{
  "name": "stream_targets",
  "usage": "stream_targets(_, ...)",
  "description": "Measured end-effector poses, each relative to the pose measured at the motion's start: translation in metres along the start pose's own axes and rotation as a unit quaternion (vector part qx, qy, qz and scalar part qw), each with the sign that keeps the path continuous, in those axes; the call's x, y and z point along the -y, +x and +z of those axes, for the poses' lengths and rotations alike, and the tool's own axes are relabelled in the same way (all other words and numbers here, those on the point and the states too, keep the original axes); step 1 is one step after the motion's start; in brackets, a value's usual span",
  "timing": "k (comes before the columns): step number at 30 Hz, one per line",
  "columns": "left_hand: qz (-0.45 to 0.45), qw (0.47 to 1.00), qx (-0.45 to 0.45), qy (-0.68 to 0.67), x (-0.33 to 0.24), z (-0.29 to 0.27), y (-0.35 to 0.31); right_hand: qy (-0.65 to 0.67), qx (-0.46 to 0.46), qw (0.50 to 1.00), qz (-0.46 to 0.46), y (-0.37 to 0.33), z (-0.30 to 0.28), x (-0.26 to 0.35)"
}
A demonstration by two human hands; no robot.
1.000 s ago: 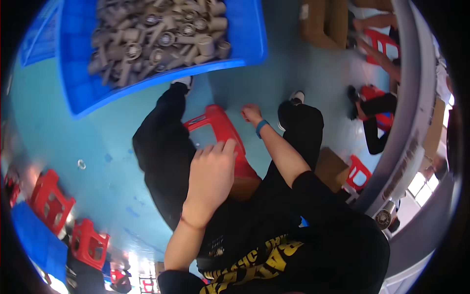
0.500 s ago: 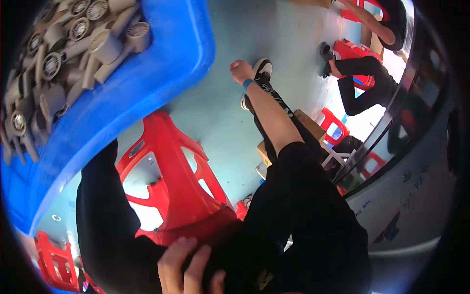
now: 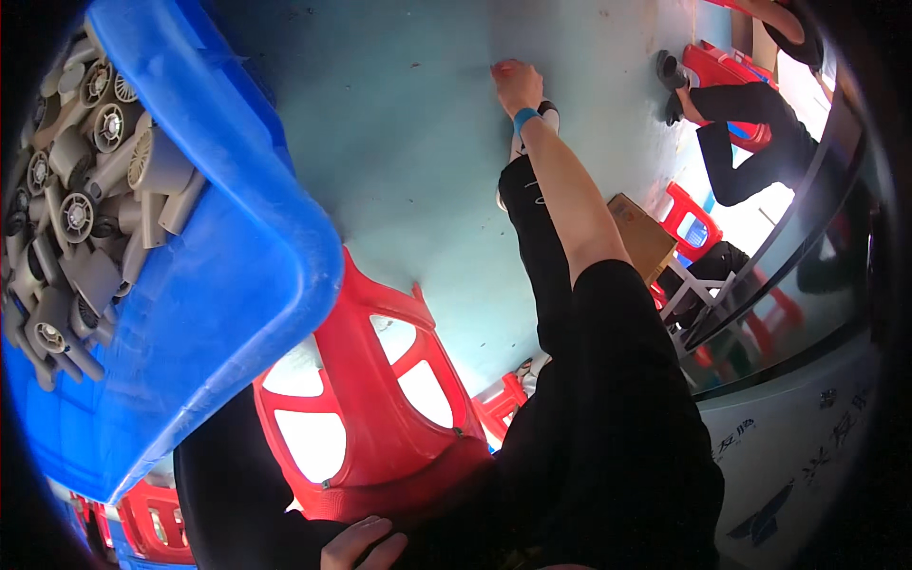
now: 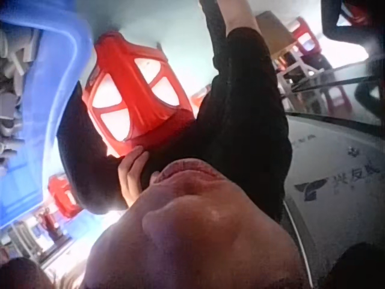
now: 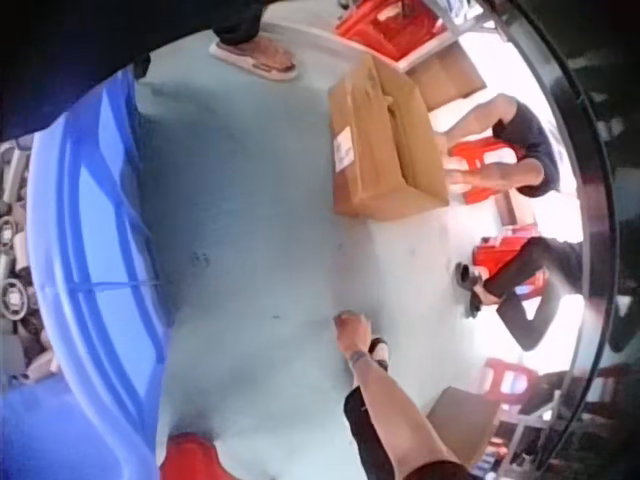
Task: Assembling and testing handheld electronic fans at a production line.
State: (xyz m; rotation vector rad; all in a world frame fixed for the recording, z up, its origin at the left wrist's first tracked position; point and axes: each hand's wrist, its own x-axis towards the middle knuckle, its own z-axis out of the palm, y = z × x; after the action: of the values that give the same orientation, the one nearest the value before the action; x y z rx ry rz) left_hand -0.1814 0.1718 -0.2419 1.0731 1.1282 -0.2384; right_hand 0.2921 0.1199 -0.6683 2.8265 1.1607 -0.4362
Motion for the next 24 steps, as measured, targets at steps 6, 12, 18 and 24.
stream_targets(6,-0.010,1.000,-0.018,-0.023,0.000,-0.002,-0.002,-0.034,0.009,0.999,0.018,-0.006,0.003,0.013)
stream_targets(12,0.002,0.999,-0.036,-0.023,0.004,0.000,-0.003,-0.068,0.036,0.997,0.022,-0.009,0.009,0.022)
stream_targets(18,-0.007,0.999,-0.046,-0.020,0.001,0.003,-0.001,-0.184,0.053,0.975,-0.115,-0.004,-0.003,0.026)
stream_targets(24,-0.020,0.999,-0.041,-0.009,0.000,0.004,0.001,-0.180,0.137,0.971,-0.074,0.001,-0.007,0.035)
